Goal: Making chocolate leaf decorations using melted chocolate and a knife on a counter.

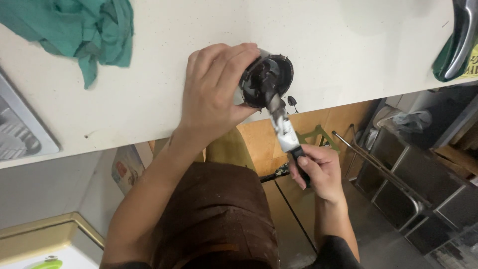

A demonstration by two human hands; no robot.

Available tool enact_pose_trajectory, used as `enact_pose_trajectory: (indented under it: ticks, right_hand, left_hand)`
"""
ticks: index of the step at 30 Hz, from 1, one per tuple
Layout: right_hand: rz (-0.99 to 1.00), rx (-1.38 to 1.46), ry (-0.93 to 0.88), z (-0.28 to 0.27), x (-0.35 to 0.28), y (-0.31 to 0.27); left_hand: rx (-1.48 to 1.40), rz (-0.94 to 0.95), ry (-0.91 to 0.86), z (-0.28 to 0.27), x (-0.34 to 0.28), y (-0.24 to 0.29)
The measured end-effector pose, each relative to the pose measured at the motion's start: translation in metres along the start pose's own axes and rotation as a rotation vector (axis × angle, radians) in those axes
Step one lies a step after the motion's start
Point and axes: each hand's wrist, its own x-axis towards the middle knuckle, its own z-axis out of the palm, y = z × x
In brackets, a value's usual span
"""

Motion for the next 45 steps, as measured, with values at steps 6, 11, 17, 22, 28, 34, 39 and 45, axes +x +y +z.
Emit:
enact_pose_trajectory:
  ticks: [6, 11, 17, 22, 28, 34, 39, 45]
  right_hand:
    - [-0.065, 0.034, -0.052, -0.007, 0.001, 0.011]
    - [-0.093, 0.047, -0.023, -0.011, 0.001, 0.018]
    - [0.035, 0.025, 0.066, -0.014, -0.003, 0.025]
    - [0.098, 0.053, 0.073, -0.017, -0.005, 0.024]
    - [0.105, 0.082, 0.066, -0.025, -0.009, 0.028]
    - [0.109, 0.097, 0.061, -0.025, -0.012, 0.026]
    - [0.122, 0.103, 0.044, -0.026, -0.013, 0.025]
    - [0.093, 0.139, 0.017, -0.029, -0.017, 0.026]
  left_hand:
    - [0.008, 0.001, 0.005, 0.002, -0.002, -0.001]
    - [-0.017, -0.003, 0.001, 0.003, -0.002, -0.003]
    - [0.052, 0.001, 0.015, 0.010, -0.001, -0.016]
    - [0.035, -0.002, 0.002, 0.001, 0.007, -0.013]
    - [0.101, -0.032, -0.031, 0.008, 0.004, -0.017]
    - [0.105, -0.062, -0.038, 0.009, 0.004, -0.018]
    - [0.089, -0.067, -0.021, 0.005, 0.007, -0.014]
    - [0.123, -0.090, -0.045, 0.001, 0.006, -0.011]
